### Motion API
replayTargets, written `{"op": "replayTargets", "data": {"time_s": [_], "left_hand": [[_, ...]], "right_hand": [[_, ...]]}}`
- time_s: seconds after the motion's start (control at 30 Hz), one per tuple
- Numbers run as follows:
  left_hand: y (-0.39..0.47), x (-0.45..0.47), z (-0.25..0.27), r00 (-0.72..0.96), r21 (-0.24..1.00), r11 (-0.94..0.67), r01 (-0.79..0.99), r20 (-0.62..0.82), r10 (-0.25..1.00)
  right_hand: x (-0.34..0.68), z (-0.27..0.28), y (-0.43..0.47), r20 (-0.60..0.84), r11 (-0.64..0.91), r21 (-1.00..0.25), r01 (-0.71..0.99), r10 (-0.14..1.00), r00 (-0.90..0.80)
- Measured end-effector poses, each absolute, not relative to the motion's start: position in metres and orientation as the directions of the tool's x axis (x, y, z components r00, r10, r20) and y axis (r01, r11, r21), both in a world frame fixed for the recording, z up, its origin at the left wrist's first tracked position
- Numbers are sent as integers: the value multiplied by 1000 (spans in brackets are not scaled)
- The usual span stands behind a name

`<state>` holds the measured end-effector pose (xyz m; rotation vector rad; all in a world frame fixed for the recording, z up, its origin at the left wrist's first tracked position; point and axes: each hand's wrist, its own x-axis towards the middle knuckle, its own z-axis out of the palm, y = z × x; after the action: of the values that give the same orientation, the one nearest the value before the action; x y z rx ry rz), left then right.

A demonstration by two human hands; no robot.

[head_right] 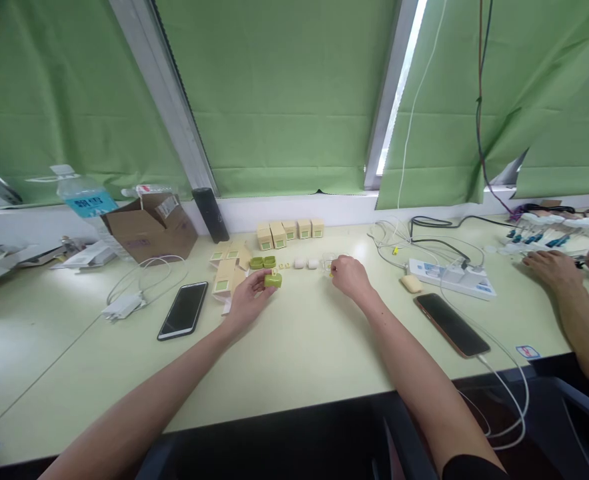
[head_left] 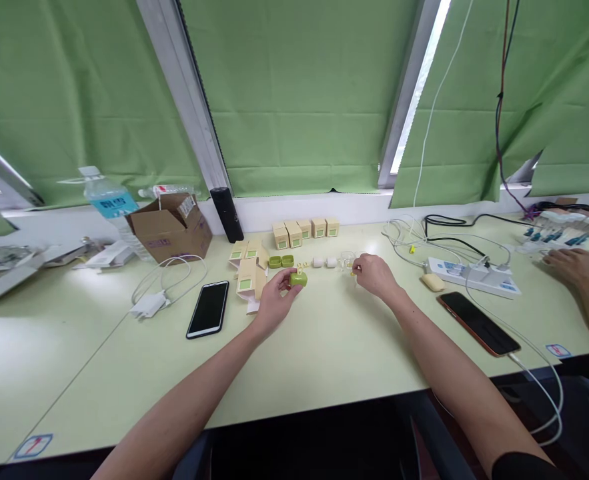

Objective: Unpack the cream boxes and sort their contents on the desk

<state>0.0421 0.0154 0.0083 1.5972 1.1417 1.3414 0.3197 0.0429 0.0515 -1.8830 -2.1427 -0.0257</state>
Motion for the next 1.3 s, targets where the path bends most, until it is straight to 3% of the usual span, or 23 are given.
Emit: {"op": "replayTargets", "data": {"time_s": [0.3,0.43,0.5,0.57,0.67,0.73,0.83,1.07,1.3], "left_hand": [[13,43,6,65,950,-310,43,307,949],[12,45,8,70,966,-255,-42,258,964],[12,47,9,60,975,-206,-83,211,976],[11,48,11,59,981,-148,-126,156,986],[8,51,15,88,983,-76,-168,91,992],[5,52,19,111,984,-39,-176,60,992],[2,54,22,116,985,-3,-170,23,993],[-4,60,12,144,998,-56,-3,56,988],[-11,55,12,261,938,-306,164,258,930]], "right_hand": [[325,39,49,233,115,-167,979,970,-74],[325,42,47,287,115,-166,979,956,-63],[320,39,44,380,150,-164,975,922,-78],[311,32,38,544,292,-140,946,821,-172],[286,22,23,756,602,-2,798,523,-393],[268,17,12,798,717,87,692,365,-479],[246,16,-1,801,775,134,618,283,-528],[245,13,0,811,775,131,619,275,-517],[250,1,6,758,796,-1,606,396,-518]]}}
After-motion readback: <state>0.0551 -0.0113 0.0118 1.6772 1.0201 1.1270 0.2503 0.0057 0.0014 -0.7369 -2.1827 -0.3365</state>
